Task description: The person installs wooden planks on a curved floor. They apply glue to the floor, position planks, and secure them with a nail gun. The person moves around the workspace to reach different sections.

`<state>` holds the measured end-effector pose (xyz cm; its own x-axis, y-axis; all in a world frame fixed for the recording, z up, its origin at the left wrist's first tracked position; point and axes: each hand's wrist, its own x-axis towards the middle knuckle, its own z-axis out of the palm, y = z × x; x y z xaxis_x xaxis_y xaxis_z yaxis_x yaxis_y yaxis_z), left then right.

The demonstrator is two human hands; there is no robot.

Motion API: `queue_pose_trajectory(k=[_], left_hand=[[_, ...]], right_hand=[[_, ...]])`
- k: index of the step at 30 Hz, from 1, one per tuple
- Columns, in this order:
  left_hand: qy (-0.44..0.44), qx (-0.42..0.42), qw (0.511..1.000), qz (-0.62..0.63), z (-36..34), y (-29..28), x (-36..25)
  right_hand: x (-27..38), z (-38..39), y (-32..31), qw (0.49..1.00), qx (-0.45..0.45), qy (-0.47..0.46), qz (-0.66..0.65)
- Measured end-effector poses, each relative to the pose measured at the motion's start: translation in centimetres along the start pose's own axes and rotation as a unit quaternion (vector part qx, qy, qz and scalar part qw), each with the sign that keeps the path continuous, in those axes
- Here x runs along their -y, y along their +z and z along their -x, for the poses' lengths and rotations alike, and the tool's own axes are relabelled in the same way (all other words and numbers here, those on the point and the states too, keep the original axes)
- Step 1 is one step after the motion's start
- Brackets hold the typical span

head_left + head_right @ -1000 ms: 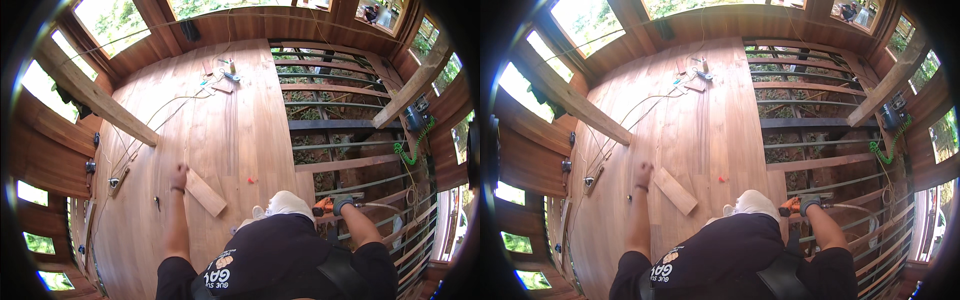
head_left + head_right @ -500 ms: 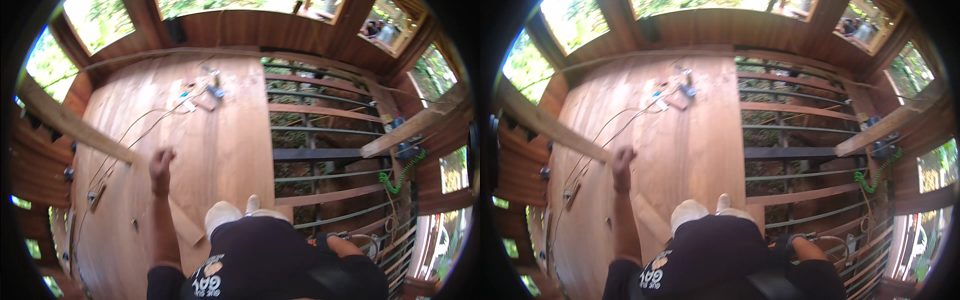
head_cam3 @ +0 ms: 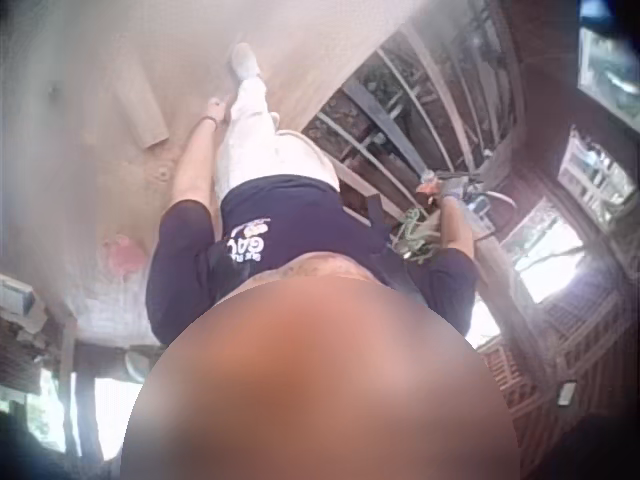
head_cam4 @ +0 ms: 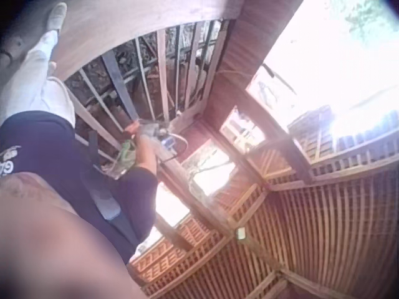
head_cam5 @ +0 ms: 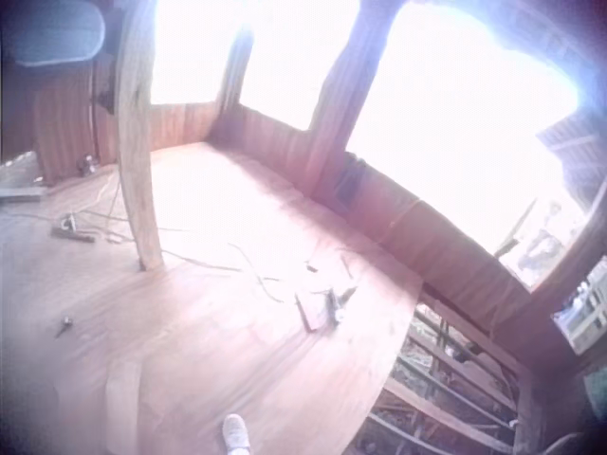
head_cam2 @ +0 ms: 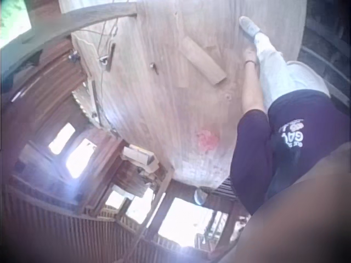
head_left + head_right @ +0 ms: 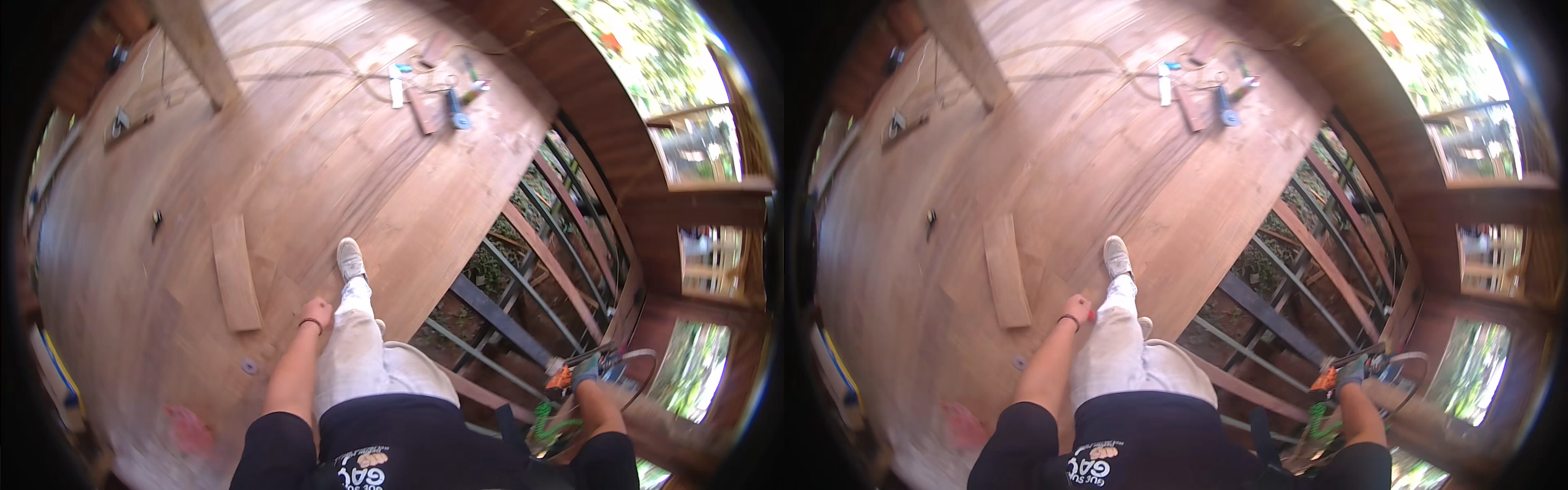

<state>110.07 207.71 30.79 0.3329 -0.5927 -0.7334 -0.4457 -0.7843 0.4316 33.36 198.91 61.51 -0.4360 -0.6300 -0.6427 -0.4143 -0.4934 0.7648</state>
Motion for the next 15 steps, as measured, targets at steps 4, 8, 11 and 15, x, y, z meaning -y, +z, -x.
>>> queue_pose_trajectory(k=[4,8,11,15], left_hand=[[-0.098,0.016,0.994,0.056,-1.8,5.6,11.3],[-0.190,0.050,0.980,0.018,6.3,8.8,18.8],[-0.300,0.189,0.933,-0.060,12.9,8.1,19.0],[-0.326,0.248,0.912,-0.003,16.0,3.2,14.4]], right_hand=[[3.8,-8.5,-10.9,0.991,-0.126,-0.011,-0.049],[13.1,-13.7,-19.3,0.980,-0.139,-0.108,-0.091],[19.8,-16.5,-24.8,0.966,-0.135,-0.182,-0.126],[23.7,-15.5,-28.0,0.936,-0.144,-0.242,-0.210]])
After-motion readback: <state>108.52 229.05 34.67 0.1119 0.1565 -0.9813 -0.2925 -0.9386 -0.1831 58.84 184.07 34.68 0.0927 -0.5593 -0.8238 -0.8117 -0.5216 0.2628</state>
